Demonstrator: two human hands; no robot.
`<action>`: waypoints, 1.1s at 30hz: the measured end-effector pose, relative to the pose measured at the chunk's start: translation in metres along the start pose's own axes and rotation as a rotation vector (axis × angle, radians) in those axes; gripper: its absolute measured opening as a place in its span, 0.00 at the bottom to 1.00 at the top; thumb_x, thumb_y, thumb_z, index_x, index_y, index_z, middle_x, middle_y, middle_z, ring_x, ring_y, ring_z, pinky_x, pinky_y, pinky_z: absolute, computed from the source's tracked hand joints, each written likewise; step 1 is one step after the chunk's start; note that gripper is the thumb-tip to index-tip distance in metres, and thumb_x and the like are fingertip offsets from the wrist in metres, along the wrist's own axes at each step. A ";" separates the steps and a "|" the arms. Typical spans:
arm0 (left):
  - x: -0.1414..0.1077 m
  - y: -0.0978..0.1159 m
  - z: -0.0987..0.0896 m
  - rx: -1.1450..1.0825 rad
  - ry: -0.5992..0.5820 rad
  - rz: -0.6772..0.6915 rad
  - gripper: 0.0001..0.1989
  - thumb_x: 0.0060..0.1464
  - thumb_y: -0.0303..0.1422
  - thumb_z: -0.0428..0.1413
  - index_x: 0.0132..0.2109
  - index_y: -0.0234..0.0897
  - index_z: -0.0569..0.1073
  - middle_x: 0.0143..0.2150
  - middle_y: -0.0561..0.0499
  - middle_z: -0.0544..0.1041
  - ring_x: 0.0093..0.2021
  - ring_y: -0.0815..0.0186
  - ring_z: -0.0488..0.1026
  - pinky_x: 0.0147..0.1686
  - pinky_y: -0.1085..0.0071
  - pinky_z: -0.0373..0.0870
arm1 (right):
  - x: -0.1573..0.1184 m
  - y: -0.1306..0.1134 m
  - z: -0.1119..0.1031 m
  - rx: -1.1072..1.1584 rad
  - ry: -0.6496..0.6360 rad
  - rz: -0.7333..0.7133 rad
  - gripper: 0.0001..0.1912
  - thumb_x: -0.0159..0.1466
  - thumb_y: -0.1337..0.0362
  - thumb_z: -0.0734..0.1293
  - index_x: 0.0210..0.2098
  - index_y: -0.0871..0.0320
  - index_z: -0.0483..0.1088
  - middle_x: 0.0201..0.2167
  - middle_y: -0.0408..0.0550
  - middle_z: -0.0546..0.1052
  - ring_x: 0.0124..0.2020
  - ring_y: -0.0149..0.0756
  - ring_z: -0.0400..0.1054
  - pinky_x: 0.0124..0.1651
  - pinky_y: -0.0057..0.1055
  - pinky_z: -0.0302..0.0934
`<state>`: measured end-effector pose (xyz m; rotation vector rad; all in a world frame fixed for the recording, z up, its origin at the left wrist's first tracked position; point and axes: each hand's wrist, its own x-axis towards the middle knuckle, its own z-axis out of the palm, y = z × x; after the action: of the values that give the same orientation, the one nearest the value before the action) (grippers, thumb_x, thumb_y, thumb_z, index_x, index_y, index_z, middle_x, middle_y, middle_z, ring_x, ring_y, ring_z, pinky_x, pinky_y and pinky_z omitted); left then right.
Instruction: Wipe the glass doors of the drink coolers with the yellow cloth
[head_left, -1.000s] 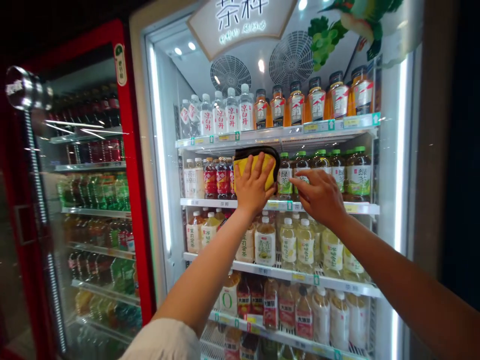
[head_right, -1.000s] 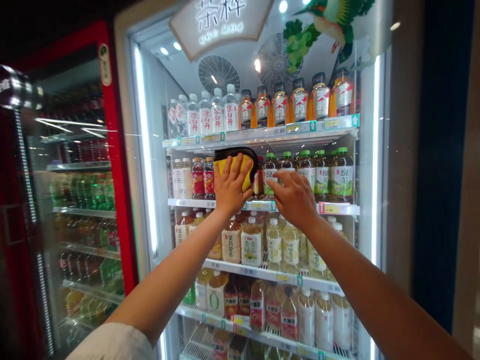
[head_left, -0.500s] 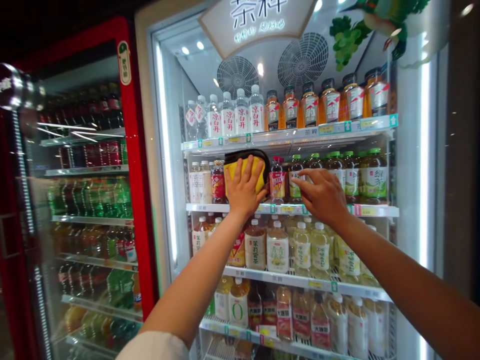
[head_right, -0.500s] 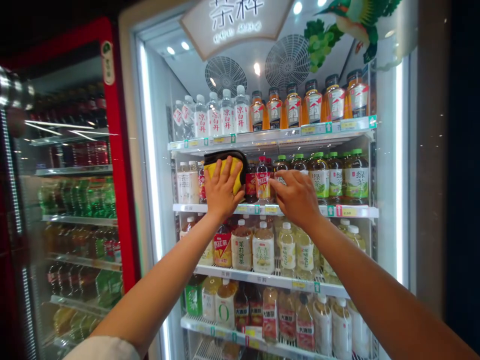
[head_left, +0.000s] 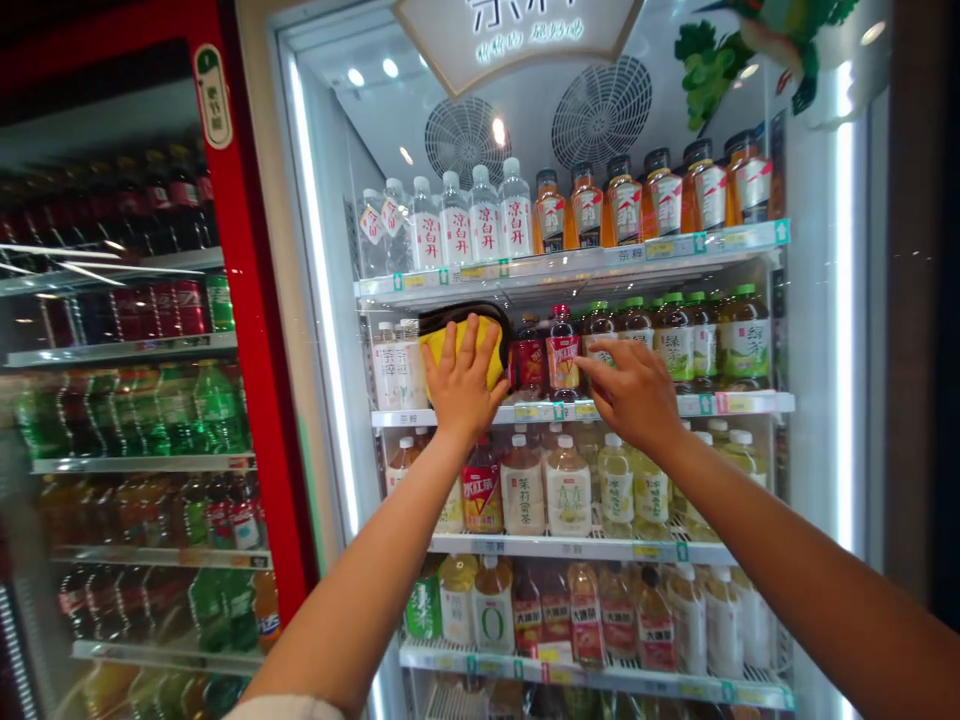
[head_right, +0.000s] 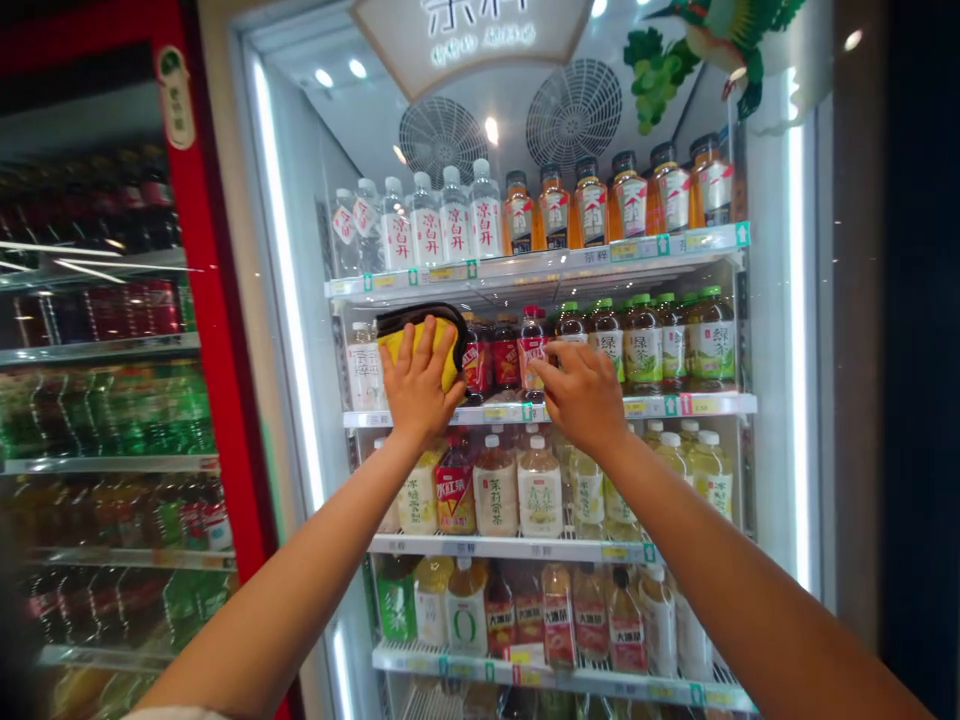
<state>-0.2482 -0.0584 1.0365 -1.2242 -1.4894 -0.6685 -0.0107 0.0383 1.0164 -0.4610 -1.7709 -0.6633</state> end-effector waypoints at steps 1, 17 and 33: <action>-0.006 -0.008 0.001 -0.003 0.023 -0.043 0.42 0.59 0.43 0.60 0.75 0.50 0.52 0.78 0.49 0.49 0.78 0.50 0.41 0.74 0.41 0.29 | -0.002 -0.002 0.001 -0.007 0.005 0.007 0.18 0.65 0.71 0.65 0.53 0.53 0.77 0.55 0.53 0.77 0.54 0.49 0.66 0.51 0.43 0.58; -0.017 -0.033 -0.002 0.026 0.049 -0.170 0.40 0.60 0.39 0.59 0.75 0.47 0.53 0.78 0.48 0.49 0.78 0.49 0.42 0.74 0.40 0.36 | -0.024 0.006 0.016 -0.096 0.098 -0.107 0.22 0.66 0.70 0.65 0.60 0.55 0.72 0.59 0.54 0.76 0.57 0.49 0.69 0.54 0.42 0.58; -0.056 -0.034 0.001 0.066 -0.016 -0.178 0.42 0.61 0.40 0.58 0.76 0.45 0.49 0.79 0.45 0.46 0.78 0.46 0.39 0.73 0.36 0.37 | 0.025 -0.060 0.050 0.059 0.251 -0.239 0.08 0.69 0.68 0.67 0.44 0.53 0.79 0.48 0.48 0.81 0.48 0.43 0.66 0.51 0.41 0.53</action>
<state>-0.2838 -0.0879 0.9903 -1.0572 -1.6341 -0.7225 -0.0915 0.0238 1.0172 -0.1193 -1.6137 -0.7969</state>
